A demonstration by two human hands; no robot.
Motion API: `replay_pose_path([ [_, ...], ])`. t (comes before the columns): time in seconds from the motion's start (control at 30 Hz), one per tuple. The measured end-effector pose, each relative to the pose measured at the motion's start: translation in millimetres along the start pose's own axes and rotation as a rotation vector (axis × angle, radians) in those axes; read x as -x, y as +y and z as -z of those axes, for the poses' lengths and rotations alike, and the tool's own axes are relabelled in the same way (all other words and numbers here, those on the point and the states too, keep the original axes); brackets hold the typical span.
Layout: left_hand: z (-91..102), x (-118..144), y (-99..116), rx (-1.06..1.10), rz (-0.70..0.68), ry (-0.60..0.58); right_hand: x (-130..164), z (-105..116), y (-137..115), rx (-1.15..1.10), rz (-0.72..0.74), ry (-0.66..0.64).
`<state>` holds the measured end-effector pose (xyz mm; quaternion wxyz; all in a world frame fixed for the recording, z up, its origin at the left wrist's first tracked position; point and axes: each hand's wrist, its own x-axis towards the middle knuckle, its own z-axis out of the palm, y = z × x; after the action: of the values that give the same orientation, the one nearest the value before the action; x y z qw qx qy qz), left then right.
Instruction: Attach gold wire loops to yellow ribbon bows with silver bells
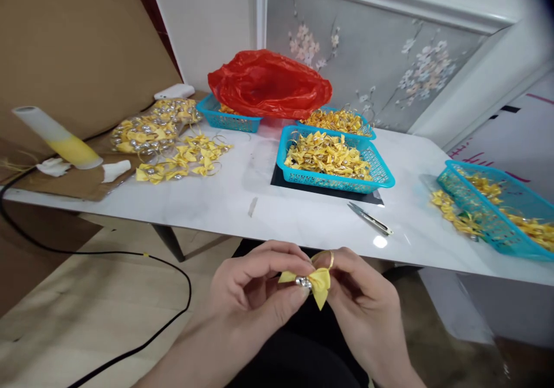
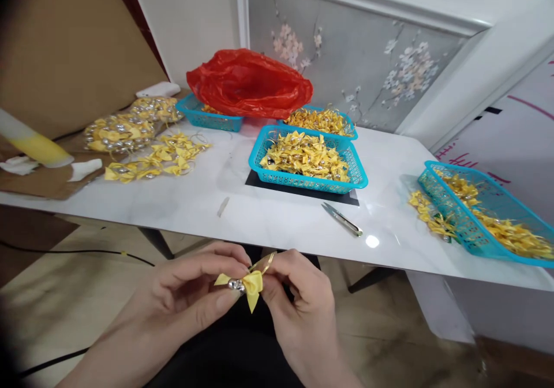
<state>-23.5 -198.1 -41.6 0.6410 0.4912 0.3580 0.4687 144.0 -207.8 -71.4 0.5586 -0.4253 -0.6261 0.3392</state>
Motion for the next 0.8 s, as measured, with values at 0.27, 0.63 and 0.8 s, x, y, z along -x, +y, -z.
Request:
replay_pose_path([
  [0.27, 0.4, -3, -11, -0.089, -0.015, 0.087, 6, 4, 3, 0.182, 0.081, 0.035],
  [0.63, -1.1, -10, -17, -0.214, -0.123, 0.252, -7, -5, 2, 0.551, 0.537, -0.151],
  [0.8, 2.7, -13, -16, -0.357, -0.194, 0.231, -7, -12, -3, 0.478, 0.592, -0.077],
])
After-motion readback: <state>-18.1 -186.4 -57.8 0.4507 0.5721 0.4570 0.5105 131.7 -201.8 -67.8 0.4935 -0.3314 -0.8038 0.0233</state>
